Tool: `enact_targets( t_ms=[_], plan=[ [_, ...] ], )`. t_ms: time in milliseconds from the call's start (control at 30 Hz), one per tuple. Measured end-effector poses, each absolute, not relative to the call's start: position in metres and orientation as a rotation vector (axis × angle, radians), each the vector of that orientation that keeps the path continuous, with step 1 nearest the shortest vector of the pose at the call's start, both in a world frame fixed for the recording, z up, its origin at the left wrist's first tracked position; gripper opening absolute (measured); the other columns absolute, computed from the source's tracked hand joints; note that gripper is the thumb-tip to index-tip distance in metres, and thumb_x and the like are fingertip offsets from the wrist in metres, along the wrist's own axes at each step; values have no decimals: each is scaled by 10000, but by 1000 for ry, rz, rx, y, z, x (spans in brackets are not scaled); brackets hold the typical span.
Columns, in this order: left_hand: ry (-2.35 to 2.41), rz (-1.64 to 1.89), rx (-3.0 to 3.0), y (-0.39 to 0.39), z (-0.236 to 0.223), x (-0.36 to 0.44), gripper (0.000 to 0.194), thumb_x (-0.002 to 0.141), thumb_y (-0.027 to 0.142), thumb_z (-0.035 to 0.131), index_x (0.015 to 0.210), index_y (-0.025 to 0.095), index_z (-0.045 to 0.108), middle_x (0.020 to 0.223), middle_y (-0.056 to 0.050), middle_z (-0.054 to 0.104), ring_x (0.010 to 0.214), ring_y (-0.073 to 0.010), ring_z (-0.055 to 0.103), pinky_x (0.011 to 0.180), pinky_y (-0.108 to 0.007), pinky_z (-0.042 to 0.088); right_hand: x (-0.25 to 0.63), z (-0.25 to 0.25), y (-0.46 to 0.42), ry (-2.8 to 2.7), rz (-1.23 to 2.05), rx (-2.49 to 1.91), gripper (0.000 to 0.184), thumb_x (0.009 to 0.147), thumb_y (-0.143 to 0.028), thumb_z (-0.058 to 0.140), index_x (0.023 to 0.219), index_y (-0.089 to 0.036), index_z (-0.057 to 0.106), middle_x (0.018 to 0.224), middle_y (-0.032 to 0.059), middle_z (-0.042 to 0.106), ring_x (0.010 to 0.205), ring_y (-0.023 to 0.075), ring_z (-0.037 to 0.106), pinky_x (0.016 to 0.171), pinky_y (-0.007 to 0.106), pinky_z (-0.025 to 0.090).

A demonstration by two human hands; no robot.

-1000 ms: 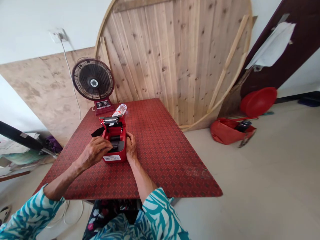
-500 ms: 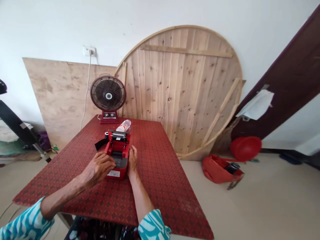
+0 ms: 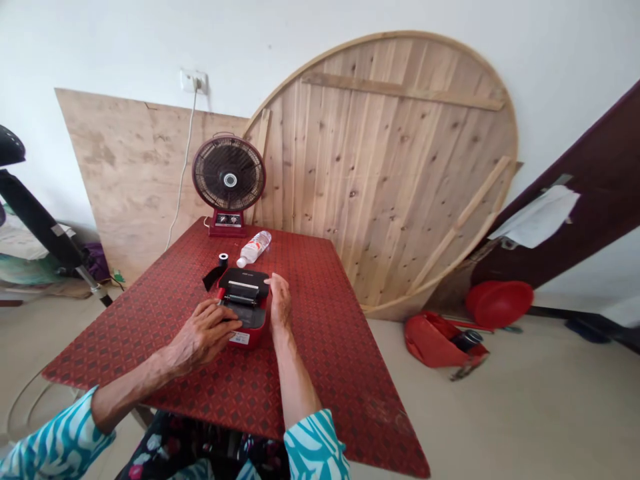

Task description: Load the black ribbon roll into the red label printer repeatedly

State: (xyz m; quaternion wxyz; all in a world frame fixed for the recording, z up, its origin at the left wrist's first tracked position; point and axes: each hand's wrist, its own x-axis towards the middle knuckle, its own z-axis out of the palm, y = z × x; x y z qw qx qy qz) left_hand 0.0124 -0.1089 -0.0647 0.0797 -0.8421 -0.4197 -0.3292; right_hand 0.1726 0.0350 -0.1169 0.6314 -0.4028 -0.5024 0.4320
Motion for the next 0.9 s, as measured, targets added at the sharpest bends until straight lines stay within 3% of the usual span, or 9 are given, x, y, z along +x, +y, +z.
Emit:
enact_targets(
  t_ms=[167,300,400,533,633,900],
  plan=[
    [-1239,-1178,-2608,-111,-67,3,229,903,189,518,1081,228,657,1026,-57,693,990,-199,617,1024,-442,366,170,-123,8,-990,1141,-910,224,676,-398,660,790,-205,675,1224,57,618,1148,219,534,1003,381,383],
    [-1712,-1901,-2360,-92,-76,-11,221,910,317,529,1053,205,654,1042,-70,689,1023,-210,615,929,-385,449,165,-122,6,-893,1214,-899,230,637,-372,671,798,-207,665,1228,48,608,1091,205,563,946,356,425],
    [-2146,-2497,-1960,-65,-84,-15,407,794,434,645,1107,174,626,1118,-93,682,1043,-254,625,913,-395,471,165,-119,6,-869,1241,-903,272,643,-368,664,867,-213,660,1165,39,638,1002,189,598,887,342,457],
    [-2397,-2931,-1715,-38,-90,-11,584,671,356,718,1201,150,582,1186,-114,666,1036,-267,637,901,-393,484,166,-113,3,-921,1280,-937,373,683,-366,638,1027,-224,630,998,26,695,870,186,627,794,348,494],
    [-2408,-3044,-1704,-34,-91,-11,636,648,300,709,1248,158,552,1230,-115,647,1048,-266,636,908,-399,486,167,-110,1,-942,1278,-932,390,684,-350,635,1055,-231,625,1004,22,700,877,190,636,807,357,503],
    [-2278,-2891,-2022,-39,-90,-17,610,685,311,729,1257,169,569,1285,-120,614,1213,-301,546,1003,-427,441,166,-110,-3,-926,1278,-940,427,698,-345,619,1110,-234,604,1059,39,694,875,188,646,805,358,512]
  ],
)
